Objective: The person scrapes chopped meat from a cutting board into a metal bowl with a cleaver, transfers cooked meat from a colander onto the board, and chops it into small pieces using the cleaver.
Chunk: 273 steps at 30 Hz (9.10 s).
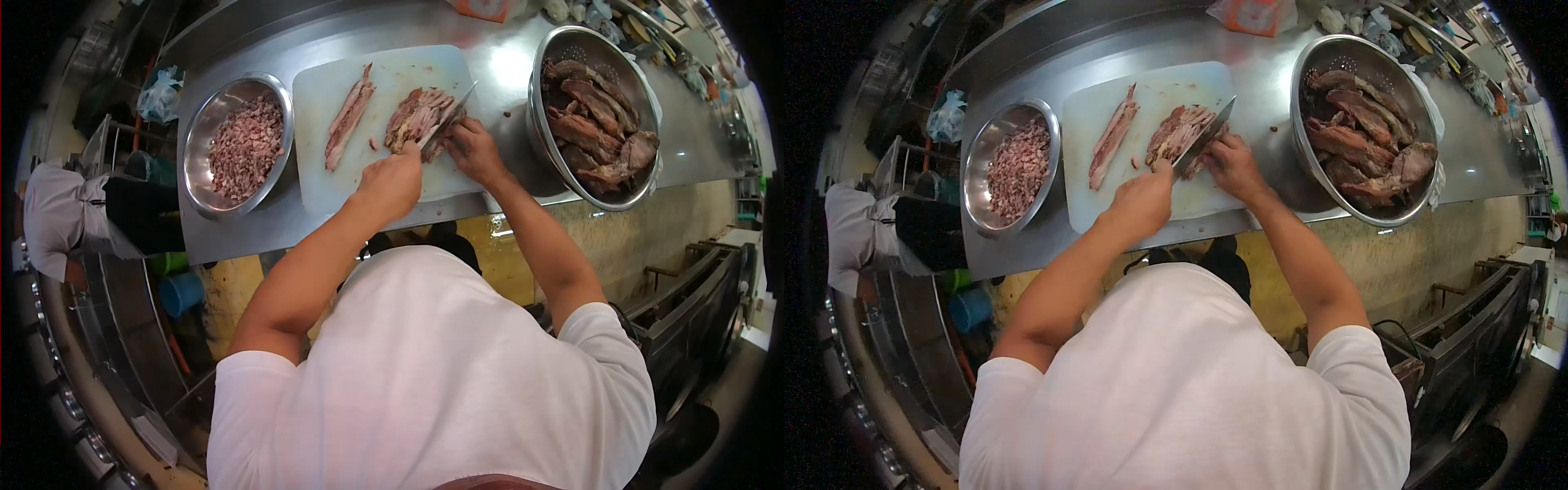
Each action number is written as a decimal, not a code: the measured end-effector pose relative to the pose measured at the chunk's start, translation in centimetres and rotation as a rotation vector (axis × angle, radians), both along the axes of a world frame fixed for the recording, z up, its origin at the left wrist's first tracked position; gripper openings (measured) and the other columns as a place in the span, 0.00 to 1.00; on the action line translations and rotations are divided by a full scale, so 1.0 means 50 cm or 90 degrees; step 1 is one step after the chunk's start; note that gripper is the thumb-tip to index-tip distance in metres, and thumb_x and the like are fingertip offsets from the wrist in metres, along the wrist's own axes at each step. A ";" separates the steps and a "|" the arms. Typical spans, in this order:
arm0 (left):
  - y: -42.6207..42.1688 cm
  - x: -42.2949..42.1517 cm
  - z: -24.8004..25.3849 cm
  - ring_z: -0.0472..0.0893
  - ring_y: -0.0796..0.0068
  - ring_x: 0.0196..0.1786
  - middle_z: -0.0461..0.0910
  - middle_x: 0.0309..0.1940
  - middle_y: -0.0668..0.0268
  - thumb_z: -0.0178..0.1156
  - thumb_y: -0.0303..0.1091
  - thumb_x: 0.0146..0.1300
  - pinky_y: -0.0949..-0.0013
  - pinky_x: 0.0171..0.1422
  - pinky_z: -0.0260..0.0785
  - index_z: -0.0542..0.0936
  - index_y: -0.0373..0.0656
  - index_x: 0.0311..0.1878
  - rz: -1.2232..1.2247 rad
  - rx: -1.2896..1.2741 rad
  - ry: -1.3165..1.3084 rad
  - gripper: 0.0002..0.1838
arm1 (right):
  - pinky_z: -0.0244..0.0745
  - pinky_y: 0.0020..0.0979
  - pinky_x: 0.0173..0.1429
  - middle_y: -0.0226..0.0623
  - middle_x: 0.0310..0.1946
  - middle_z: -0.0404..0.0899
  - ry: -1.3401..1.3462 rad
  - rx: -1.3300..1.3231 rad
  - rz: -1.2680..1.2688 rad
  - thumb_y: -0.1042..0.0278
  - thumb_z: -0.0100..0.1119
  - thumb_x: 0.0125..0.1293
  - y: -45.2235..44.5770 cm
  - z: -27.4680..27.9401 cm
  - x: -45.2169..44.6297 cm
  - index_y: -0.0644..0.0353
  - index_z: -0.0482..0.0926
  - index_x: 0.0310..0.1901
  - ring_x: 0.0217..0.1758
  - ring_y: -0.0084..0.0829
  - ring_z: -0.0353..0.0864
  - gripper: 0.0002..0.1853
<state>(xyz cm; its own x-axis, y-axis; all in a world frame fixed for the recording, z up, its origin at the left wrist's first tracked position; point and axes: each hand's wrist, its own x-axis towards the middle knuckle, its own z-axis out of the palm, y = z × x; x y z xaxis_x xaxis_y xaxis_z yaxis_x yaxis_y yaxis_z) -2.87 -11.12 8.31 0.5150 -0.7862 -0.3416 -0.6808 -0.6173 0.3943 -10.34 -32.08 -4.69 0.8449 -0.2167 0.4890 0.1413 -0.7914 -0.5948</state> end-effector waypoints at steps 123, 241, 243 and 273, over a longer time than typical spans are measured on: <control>0.068 0.070 -0.011 0.84 0.33 0.53 0.83 0.47 0.34 0.53 0.23 0.65 0.39 0.62 0.73 0.72 0.30 0.53 0.223 0.001 -0.097 0.14 | 0.74 0.44 0.54 0.37 0.43 0.82 0.043 -0.093 -0.054 0.66 0.65 0.62 0.147 -0.008 0.203 0.54 0.83 0.47 0.51 0.43 0.79 0.11; 0.052 0.052 -0.043 0.87 0.36 0.48 0.85 0.42 0.34 0.58 0.29 0.66 0.40 0.54 0.77 0.73 0.28 0.52 0.145 0.058 -0.079 0.16 | 0.74 0.48 0.48 0.47 0.36 0.77 -0.028 -0.088 -0.123 0.73 0.65 0.57 0.115 -0.022 0.143 0.62 0.79 0.40 0.43 0.49 0.77 0.09; 0.022 0.085 -0.051 0.85 0.34 0.50 0.84 0.43 0.34 0.55 0.30 0.71 0.39 0.56 0.74 0.71 0.29 0.52 0.148 0.021 -0.059 0.13 | 0.75 0.48 0.50 0.48 0.37 0.77 -0.028 -0.091 -0.113 0.73 0.65 0.58 0.113 -0.018 0.150 0.63 0.79 0.42 0.45 0.50 0.78 0.11; 0.061 0.021 0.066 0.85 0.33 0.51 0.85 0.43 0.35 0.51 0.24 0.67 0.39 0.59 0.74 0.70 0.33 0.54 0.099 0.091 -0.056 0.14 | 0.73 0.53 0.58 0.40 0.39 0.79 -0.009 -0.087 -0.130 0.70 0.65 0.60 0.096 -0.010 0.113 0.57 0.81 0.42 0.47 0.48 0.79 0.08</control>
<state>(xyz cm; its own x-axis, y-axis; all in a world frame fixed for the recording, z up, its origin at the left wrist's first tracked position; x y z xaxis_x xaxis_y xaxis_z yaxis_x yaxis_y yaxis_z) -1.84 -8.06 11.59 0.6586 -0.6420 -0.3926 -0.6012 -0.7626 0.2386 -4.70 -27.30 -5.17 0.7828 -0.3135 0.5375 -0.0220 -0.8773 -0.4795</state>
